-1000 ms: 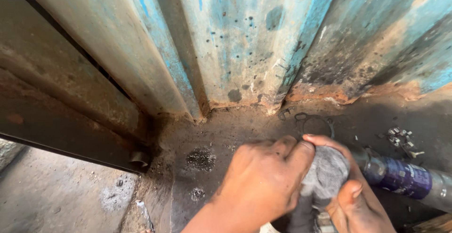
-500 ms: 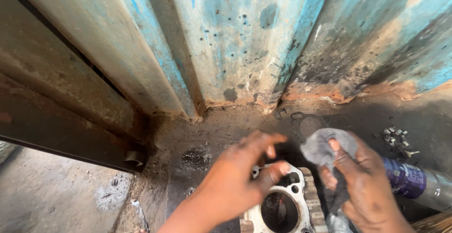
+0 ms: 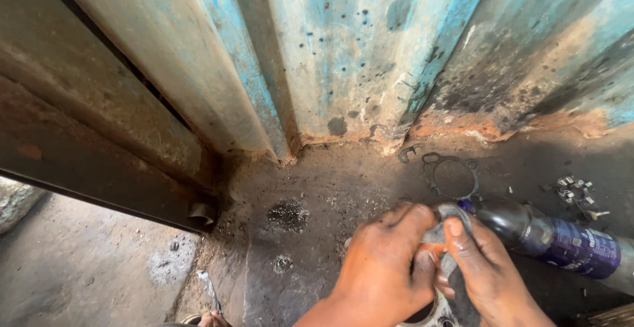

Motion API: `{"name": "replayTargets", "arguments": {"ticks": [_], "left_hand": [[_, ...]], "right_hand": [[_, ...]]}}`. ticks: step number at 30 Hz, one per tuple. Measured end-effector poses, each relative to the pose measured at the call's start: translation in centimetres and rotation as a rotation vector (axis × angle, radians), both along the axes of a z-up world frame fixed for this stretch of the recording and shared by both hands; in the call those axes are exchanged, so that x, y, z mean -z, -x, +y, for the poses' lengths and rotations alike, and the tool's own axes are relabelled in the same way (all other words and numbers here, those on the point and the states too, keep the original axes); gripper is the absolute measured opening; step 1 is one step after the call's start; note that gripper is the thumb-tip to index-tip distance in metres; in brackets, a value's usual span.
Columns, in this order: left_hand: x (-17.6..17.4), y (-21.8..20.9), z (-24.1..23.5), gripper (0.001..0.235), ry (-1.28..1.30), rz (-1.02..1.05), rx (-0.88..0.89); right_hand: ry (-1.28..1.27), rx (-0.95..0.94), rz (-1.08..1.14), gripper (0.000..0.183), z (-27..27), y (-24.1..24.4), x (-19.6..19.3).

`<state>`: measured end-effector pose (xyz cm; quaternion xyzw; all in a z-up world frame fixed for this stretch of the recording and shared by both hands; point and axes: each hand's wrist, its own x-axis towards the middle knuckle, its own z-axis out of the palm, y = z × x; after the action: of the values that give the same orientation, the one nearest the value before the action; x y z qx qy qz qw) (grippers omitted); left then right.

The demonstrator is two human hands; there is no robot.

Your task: The person cleans a metal engine cylinder head using a cloth and a liquid solvent. They wipe the exterior and interior surfaces, then pour liquid from a plastic bottle into the part's openings and continue wiping to remove residue.

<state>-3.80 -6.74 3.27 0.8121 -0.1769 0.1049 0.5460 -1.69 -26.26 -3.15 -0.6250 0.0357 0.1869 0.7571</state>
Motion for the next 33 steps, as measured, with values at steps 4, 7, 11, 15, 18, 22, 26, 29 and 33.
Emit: {"name": "replayTargets", "arguments": {"ticks": [4,7,11,15,18,22,26,29,33], "left_hand": [[0.5,-0.3,-0.5,0.025,0.052,-0.018,-0.006],[1.0,-0.7,-1.1,0.032,0.089,0.004,-0.094],[1.0,-1.3,0.0,0.041,0.353,0.367,0.033],[-0.2,-1.5,3.1,0.045,0.141,0.567,0.081],[0.5,-2.6,4.9,0.041,-0.282,0.462,0.000],[3.1,-3.1,3.4,0.057,-0.591,0.389,0.016],[5.0,-3.0,1.5,0.052,-0.530,0.354,0.068],[6.4,-2.3,0.5,0.044,-0.578,0.372,0.083],[6.5,-2.0,0.1,0.041,-0.557,0.371,0.046]], "right_hand": [[-0.020,0.113,0.248,0.032,-0.1,0.2,-0.3],[0.079,0.120,0.264,0.028,1.4,-1.3,-2.7],[0.492,0.020,-0.217,0.028,2.2,-2.3,-4.3],[0.816,-0.092,-0.265,0.034,1.4,-0.3,-5.1],[1.011,-0.102,-0.318,0.041,0.9,-0.7,-3.9],[0.908,-0.225,-0.147,0.031,-0.3,-0.8,-3.5],[0.986,-0.307,-0.293,0.043,0.2,0.6,-4.6],[1.078,-0.387,-0.380,0.048,-0.8,2.6,-4.7],[1.125,-0.433,-0.498,0.043,-2.9,5.1,-4.4]]}}
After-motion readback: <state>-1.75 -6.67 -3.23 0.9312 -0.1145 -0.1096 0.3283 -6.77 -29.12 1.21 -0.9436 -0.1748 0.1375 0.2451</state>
